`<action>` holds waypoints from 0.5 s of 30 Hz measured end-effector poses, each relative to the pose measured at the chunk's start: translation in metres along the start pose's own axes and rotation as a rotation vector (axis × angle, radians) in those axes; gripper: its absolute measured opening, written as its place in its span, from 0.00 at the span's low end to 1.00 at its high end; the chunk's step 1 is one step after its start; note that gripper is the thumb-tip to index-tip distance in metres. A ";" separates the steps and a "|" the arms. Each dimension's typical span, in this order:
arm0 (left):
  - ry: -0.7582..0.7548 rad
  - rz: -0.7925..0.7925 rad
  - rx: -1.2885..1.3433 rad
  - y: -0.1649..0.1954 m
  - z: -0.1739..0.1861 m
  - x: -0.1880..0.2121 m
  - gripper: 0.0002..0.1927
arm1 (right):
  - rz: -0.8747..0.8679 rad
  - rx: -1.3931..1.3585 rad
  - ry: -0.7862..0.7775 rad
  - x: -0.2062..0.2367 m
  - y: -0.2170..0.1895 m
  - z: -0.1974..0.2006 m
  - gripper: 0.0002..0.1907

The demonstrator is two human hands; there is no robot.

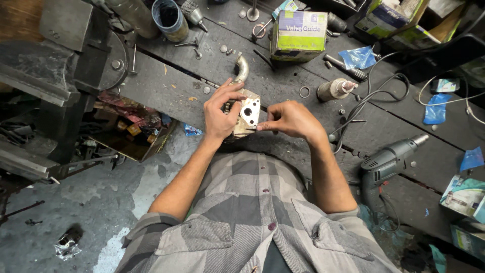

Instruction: The person holds a metal engine cylinder head and uses a screwdriver to manipulate internal components. They repeatedly insert and remove a small metal ring, then use the screwdriver to adjust parts inside the cylinder head.

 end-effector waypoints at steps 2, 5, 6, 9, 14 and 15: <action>-0.001 0.002 0.000 0.000 0.000 0.000 0.10 | -0.089 0.058 0.253 0.006 0.003 0.005 0.25; -0.002 0.007 0.007 0.000 0.000 0.000 0.09 | -0.056 0.026 0.089 0.011 0.010 -0.001 0.26; -0.001 0.008 0.008 -0.001 0.001 0.000 0.09 | -0.011 -0.006 -0.054 0.012 0.013 -0.006 0.27; -0.002 0.005 0.033 -0.008 0.000 0.001 0.09 | -0.125 -0.056 0.224 0.021 0.030 -0.005 0.25; 0.009 -0.006 0.209 -0.036 0.005 -0.001 0.03 | 0.025 -0.222 0.330 0.031 0.040 -0.043 0.22; 0.022 -0.008 0.276 -0.042 0.010 -0.003 0.02 | 0.029 -0.277 0.331 0.032 0.042 -0.050 0.21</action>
Point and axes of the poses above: each hand's wrist, its own x-axis away from the middle knuckle, its own z-axis out of the back of the hand, y = z × x, the point moved 4 cm from there along -x, towards the middle knuckle, and after that the axes turned 7 degrees about -z, right-handed, at the moved point
